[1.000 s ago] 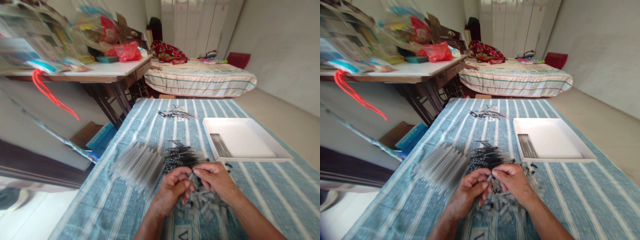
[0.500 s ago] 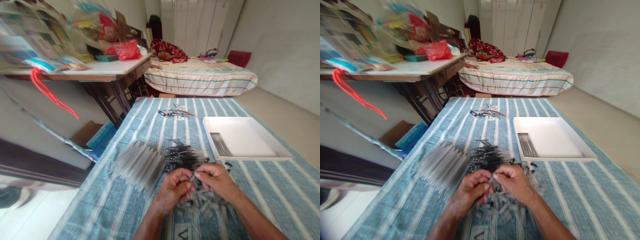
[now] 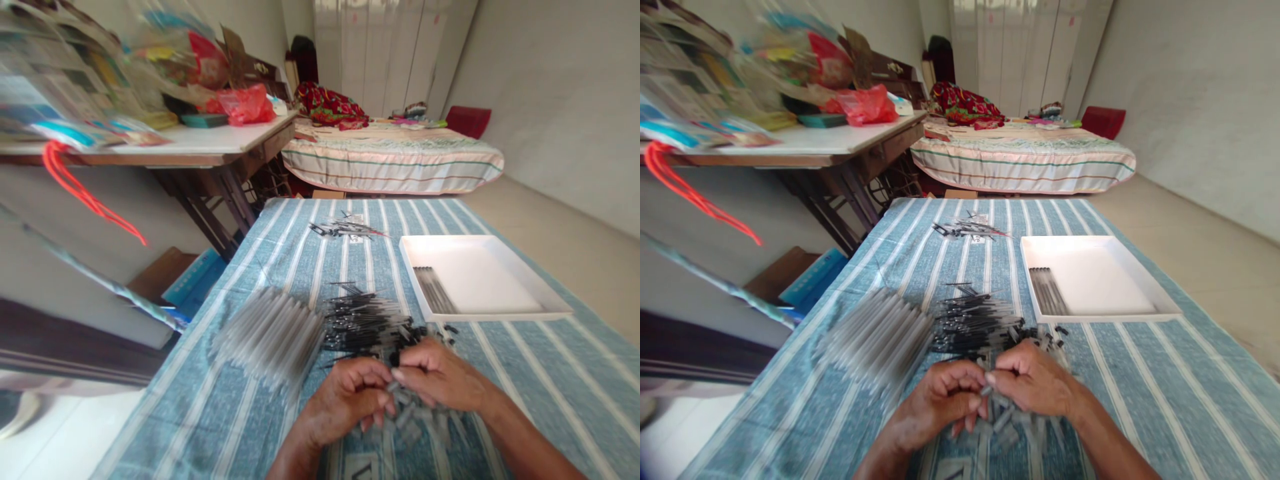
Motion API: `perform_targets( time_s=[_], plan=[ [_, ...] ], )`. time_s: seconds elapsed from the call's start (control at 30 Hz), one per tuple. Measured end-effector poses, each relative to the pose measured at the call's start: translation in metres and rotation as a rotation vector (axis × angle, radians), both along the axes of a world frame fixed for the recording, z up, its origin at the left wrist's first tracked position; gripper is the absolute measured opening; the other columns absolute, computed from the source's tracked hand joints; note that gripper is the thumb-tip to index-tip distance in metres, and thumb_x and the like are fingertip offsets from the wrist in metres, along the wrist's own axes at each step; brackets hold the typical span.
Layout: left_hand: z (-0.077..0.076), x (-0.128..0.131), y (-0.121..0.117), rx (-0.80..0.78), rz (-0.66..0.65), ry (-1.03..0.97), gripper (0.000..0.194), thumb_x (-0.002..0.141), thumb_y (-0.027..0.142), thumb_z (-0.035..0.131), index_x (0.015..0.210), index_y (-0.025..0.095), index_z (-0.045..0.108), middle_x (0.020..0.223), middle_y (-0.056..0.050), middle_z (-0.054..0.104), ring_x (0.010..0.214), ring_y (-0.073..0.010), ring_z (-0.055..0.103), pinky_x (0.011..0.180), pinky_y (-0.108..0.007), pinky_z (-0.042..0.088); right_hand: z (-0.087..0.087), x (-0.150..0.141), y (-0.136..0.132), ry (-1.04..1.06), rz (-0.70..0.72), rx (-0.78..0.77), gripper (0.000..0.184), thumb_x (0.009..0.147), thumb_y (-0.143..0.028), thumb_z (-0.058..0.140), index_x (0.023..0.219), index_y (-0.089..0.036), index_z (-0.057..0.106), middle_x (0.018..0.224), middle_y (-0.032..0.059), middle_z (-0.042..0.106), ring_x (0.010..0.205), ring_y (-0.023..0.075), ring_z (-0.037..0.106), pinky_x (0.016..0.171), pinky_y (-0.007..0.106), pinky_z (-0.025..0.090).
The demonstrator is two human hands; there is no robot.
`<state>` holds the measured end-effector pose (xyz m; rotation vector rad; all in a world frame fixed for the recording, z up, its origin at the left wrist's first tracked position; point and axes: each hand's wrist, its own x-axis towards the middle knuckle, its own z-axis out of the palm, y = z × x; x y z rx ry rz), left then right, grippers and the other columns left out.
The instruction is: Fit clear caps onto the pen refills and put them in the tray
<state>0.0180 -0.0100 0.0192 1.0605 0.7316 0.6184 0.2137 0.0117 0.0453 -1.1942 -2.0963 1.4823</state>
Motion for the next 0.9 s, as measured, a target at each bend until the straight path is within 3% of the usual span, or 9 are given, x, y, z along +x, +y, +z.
perform_targets(
  time_s=[0.1,0.17,0.23,0.3,0.43,0.6,0.77,0.9],
  plan=[
    [0.0006,-0.0001,0.0005,-0.012,0.043,0.002,0.019,0.074,0.025,0.064,0.089,0.013,0.060,0.068,-0.003,0.065,0.048,-0.0065,0.054,0.040,-0.014,0.037,-0.0020,0.0011,-0.0019,0.029,-0.073,-0.015,0.035,0.084,-0.037,0.046,0.055,-0.016,0.048,0.041,-0.0049,0.044,0.038,0.0064,0.036,0.040,0.018,0.027],
    [0.0014,0.0001,0.0006,-0.025,0.082,-0.005,0.019,0.074,0.024,0.065,0.089,0.014,0.060,0.068,-0.003,0.065,0.048,-0.0070,0.054,0.040,-0.014,0.037,-0.0004,0.0021,-0.0028,0.085,-0.109,-0.016,0.019,0.080,-0.034,0.053,0.075,-0.016,0.058,0.049,-0.0056,0.047,0.042,0.0067,0.039,0.042,0.017,0.029],
    [0.0025,0.0006,0.0004,-0.030,0.098,-0.005,0.019,0.073,0.025,0.065,0.088,0.014,0.060,0.067,-0.003,0.066,0.047,-0.0072,0.054,0.040,-0.014,0.037,0.0016,0.0016,-0.0036,0.128,-0.140,-0.016,0.015,0.077,-0.029,0.058,0.087,-0.017,0.058,0.054,-0.0062,0.049,0.045,0.0068,0.040,0.043,0.017,0.031],
    [0.0034,0.0013,0.0001,-0.031,0.094,0.002,0.018,0.073,0.025,0.065,0.086,0.014,0.060,0.067,-0.003,0.066,0.047,-0.0071,0.054,0.040,-0.014,0.037,0.0023,-0.0005,-0.0043,0.119,-0.151,0.024,0.011,0.078,-0.027,0.056,0.078,-0.017,0.058,0.052,-0.0056,0.049,0.044,0.0070,0.042,0.044,0.018,0.032],
    [0.0041,0.0025,-0.0001,-0.035,0.093,0.010,0.020,0.071,0.025,0.066,0.086,0.014,0.060,0.065,-0.002,0.066,0.046,-0.0072,0.054,0.039,-0.015,0.036,0.0006,-0.0048,-0.0047,0.004,-0.153,0.193,0.034,0.083,-0.033,0.049,0.054,-0.016,0.049,0.043,-0.0050,0.043,0.042,0.0073,0.040,0.045,0.019,0.031],
    [0.0033,0.0029,0.0004,-0.036,0.125,0.006,0.018,0.072,0.025,0.064,0.087,0.015,0.059,0.067,-0.002,0.066,0.047,-0.0071,0.054,0.040,-0.015,0.037,0.0009,-0.0051,-0.0044,-0.006,-0.169,0.216,0.016,0.079,-0.031,0.055,0.076,-0.017,0.061,0.050,-0.0063,0.045,0.047,0.0076,0.039,0.046,0.019,0.030],
    [0.0022,0.0042,0.0006,-0.030,0.102,0.003,0.020,0.071,0.024,0.065,0.087,0.014,0.060,0.065,-0.002,0.066,0.045,-0.0069,0.053,0.039,-0.015,0.036,0.0006,-0.0067,-0.0061,-0.099,-0.185,0.263,0.039,0.085,-0.036,0.045,0.052,-0.016,0.049,0.043,-0.0052,0.038,0.044,0.0075,0.037,0.046,0.020,0.028],
    [0.0020,0.0041,0.0012,-0.045,0.109,0.014,0.018,0.070,0.025,0.065,0.085,0.014,0.060,0.065,-0.001,0.066,0.046,-0.0076,0.054,0.039,-0.015,0.037,-0.0009,-0.0068,-0.0078,-0.064,-0.193,0.229,0.021,0.079,-0.033,0.054,0.068,-0.016,0.058,0.049,-0.0062,0.043,0.047,0.0076,0.037,0.047,0.019,0.028]
  ],
)
